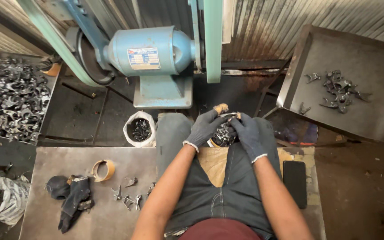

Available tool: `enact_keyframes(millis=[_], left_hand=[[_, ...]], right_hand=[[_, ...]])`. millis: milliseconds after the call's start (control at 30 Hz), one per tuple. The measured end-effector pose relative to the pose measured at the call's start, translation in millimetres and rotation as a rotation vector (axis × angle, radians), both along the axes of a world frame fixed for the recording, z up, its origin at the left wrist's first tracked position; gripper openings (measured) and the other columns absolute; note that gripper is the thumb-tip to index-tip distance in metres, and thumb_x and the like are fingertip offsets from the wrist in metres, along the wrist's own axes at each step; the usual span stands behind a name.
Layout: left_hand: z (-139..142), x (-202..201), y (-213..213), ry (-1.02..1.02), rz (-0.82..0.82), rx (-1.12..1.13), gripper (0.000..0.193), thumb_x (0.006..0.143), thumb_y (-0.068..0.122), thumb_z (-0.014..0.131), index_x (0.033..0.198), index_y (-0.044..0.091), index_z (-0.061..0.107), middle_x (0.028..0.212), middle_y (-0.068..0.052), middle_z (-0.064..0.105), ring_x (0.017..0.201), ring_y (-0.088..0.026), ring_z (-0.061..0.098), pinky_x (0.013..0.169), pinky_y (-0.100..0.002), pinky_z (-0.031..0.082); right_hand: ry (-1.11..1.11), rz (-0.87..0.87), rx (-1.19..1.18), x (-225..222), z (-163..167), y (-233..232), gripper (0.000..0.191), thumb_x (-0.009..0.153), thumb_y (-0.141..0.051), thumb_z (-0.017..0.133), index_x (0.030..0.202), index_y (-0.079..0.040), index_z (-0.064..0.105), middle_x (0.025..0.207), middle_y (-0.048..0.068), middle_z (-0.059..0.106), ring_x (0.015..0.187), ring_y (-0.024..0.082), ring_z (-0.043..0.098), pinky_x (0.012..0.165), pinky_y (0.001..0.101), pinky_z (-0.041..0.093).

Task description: The person sits at a bench grinder holding small metal castings in gloved hands, pressing each against the spinning abrasive wheel to grind off excess material, producing sparks, then placing finished pieces into a container and taking new pieces from a pile.

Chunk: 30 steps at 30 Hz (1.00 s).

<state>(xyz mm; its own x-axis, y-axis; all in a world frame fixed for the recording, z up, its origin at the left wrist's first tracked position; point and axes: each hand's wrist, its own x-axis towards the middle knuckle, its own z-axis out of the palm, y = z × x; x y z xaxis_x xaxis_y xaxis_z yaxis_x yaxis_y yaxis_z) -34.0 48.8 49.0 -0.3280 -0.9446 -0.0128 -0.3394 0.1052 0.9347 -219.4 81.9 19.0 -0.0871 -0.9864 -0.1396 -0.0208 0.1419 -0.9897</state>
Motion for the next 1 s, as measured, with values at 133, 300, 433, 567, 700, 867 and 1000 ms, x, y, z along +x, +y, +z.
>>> enact_keyframes(millis=[133, 300, 433, 567, 700, 867, 1000], left_hand=[[17.2, 5.4, -9.7, -0.224, -0.016, -0.104, 0.044, 0.091, 0.029, 0.072, 0.13, 0.01, 0.07, 0.116, -0.015, 0.075, 0.107, -0.026, 0.071, 0.088, -0.035, 0.054], [16.3, 11.1, -46.1, -0.186, 0.122, 0.048, 0.041, 0.092, 0.045, 0.067, 0.112, 0.009, 0.072, 0.099, -0.018, 0.076, 0.089, -0.031, 0.076, 0.077, -0.039, 0.056], [-8.8, 3.9, -75.3, -0.469, 0.206, 0.009, 0.043, 0.096, 0.045, 0.064, 0.094, 0.004, 0.077, 0.089, -0.023, 0.073, 0.084, -0.041, 0.069, 0.069, -0.046, 0.05], [-41.4, 7.9, -89.2, -0.301, 0.48, 0.06, 0.043, 0.098, 0.042, 0.062, 0.093, 0.001, 0.075, 0.082, -0.022, 0.072, 0.073, -0.037, 0.068, 0.066, -0.043, 0.05], [-60.2, 4.7, -89.6, 0.03, 0.55, 0.147, 0.038, 0.094, 0.037, 0.064, 0.095, 0.0, 0.072, 0.077, -0.018, 0.073, 0.069, -0.029, 0.069, 0.065, -0.04, 0.051], [-45.8, -29.0, -94.9, -0.143, 0.472, 0.329, 0.043, 0.095, 0.038, 0.067, 0.086, -0.003, 0.074, 0.072, -0.019, 0.072, 0.064, -0.025, 0.067, 0.064, -0.038, 0.049], [-27.2, -44.0, -95.6, -0.014, 0.354, 0.155, 0.038, 0.091, 0.039, 0.069, 0.094, 0.001, 0.076, 0.08, -0.016, 0.075, 0.07, -0.024, 0.072, 0.066, -0.038, 0.053]], right_hand=[[-0.175, 0.096, -0.012, 0.8, 10.7, -7.5, 0.019, 0.1, -0.012, 0.062, 0.115, -0.004, 0.071, 0.085, -0.002, 0.067, 0.065, 0.001, 0.056, 0.055, 0.0196, 0.046], [0.032, 0.045, -0.142, 9.6, 1.8, -49.6, 0.021, 0.104, -0.017, 0.06, 0.112, 0.0, 0.07, 0.089, 0.006, 0.071, 0.072, 0.011, 0.061, 0.064, 0.0285, 0.049], [0.235, -0.012, -0.283, 32.2, -29.6, -92.8, 0.026, 0.1, -0.02, 0.062, 0.11, 0.003, 0.069, 0.097, 0.014, 0.073, 0.09, 0.024, 0.069, 0.079, 0.0376, 0.052], [0.196, 0.08, -0.11, 49.1, -62.7, -122.7, 0.028, 0.098, -0.024, 0.062, 0.099, 0.003, 0.068, 0.087, 0.015, 0.073, 0.081, 0.024, 0.071, 0.074, 0.0378, 0.052], [0.217, 0.006, -0.069, 50.4, -74.2, -133.7, 0.026, 0.097, -0.022, 0.063, 0.099, 0.003, 0.069, 0.086, 0.016, 0.073, 0.079, 0.026, 0.069, 0.076, 0.038, 0.051], [0.129, -0.042, -0.117, 25.0, -50.1, -125.4, 0.026, 0.098, -0.02, 0.06, 0.11, 0.002, 0.067, 0.095, 0.014, 0.073, 0.088, 0.023, 0.069, 0.083, 0.0341, 0.052], [0.319, -0.275, -0.202, 16.7, -22.0, -96.7, 0.024, 0.102, -0.017, 0.061, 0.114, 0.001, 0.071, 0.101, 0.013, 0.073, 0.093, 0.02, 0.067, 0.085, 0.0331, 0.051]])
